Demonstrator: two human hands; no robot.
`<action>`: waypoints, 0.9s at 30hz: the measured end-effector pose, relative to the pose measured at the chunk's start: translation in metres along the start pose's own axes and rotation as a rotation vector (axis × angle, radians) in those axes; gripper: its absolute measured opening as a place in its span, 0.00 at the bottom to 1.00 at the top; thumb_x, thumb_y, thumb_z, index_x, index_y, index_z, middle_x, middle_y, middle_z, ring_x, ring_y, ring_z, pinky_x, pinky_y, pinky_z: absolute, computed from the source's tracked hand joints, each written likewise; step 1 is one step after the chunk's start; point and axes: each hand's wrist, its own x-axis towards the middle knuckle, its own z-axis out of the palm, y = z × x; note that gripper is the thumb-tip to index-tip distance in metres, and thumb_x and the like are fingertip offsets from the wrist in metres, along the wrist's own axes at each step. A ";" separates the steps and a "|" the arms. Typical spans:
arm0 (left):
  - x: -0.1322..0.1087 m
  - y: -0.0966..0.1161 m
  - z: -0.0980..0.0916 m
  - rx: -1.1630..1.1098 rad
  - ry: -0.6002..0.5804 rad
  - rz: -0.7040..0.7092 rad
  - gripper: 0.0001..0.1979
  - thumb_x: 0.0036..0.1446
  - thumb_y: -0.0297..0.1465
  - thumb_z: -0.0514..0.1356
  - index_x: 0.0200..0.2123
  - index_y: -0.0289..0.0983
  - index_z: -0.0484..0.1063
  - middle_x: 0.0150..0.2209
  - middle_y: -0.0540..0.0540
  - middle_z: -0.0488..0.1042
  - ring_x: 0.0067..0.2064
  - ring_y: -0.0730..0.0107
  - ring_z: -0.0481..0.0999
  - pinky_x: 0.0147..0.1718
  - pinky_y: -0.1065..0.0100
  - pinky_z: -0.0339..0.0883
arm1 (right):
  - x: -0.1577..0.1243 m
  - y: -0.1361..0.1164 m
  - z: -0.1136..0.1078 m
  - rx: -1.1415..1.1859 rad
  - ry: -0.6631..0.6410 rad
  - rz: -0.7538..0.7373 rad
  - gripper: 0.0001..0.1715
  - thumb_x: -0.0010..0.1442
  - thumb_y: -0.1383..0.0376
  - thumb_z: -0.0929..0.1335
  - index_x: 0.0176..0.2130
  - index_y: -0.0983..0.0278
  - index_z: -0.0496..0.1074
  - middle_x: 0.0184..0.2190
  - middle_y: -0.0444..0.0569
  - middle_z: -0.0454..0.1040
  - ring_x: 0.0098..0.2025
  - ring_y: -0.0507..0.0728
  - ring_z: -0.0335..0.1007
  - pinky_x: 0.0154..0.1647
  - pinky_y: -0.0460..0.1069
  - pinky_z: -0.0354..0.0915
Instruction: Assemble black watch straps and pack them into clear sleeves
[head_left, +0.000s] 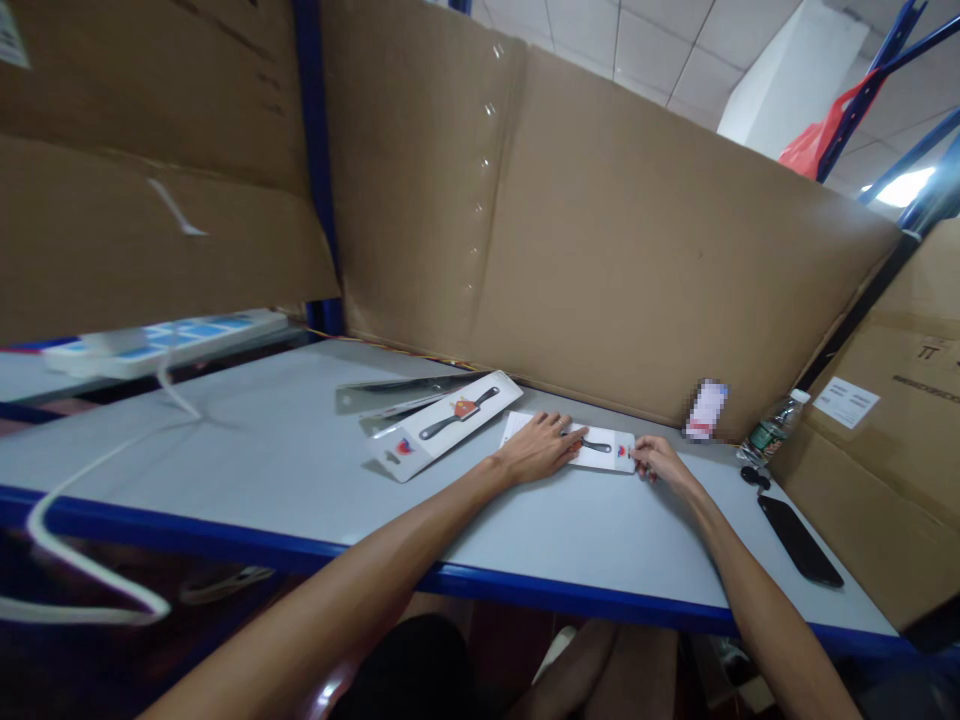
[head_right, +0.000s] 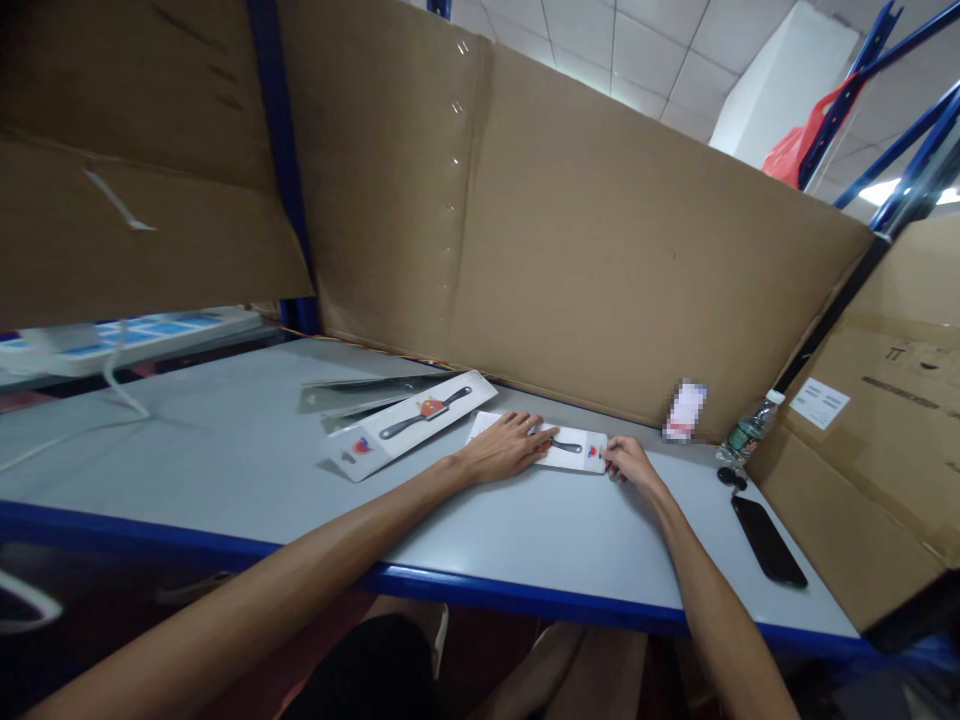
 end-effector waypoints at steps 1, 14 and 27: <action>0.000 0.000 0.000 -0.006 -0.001 0.001 0.24 0.71 0.42 0.45 0.63 0.41 0.66 0.52 0.36 0.71 0.50 0.53 0.70 0.50 0.54 0.60 | 0.001 0.001 0.001 -0.013 0.015 0.002 0.07 0.52 0.66 0.71 0.29 0.62 0.68 0.19 0.43 0.72 0.18 0.50 0.65 0.13 0.42 0.52; 0.000 -0.004 0.002 -0.053 -0.005 0.049 0.26 0.70 0.46 0.47 0.64 0.43 0.67 0.55 0.37 0.70 0.52 0.53 0.70 0.50 0.56 0.59 | 0.001 0.004 -0.024 0.002 -0.113 0.014 0.11 0.48 0.61 0.73 0.24 0.64 0.69 0.17 0.43 0.69 0.17 0.47 0.59 0.15 0.42 0.48; 0.001 -0.002 0.000 -0.052 -0.009 0.016 0.28 0.68 0.51 0.48 0.63 0.44 0.67 0.48 0.38 0.71 0.47 0.54 0.72 0.48 0.57 0.61 | 0.002 -0.001 -0.016 -0.057 0.044 -0.059 0.12 0.49 0.60 0.73 0.25 0.62 0.67 0.16 0.41 0.67 0.18 0.50 0.60 0.14 0.43 0.49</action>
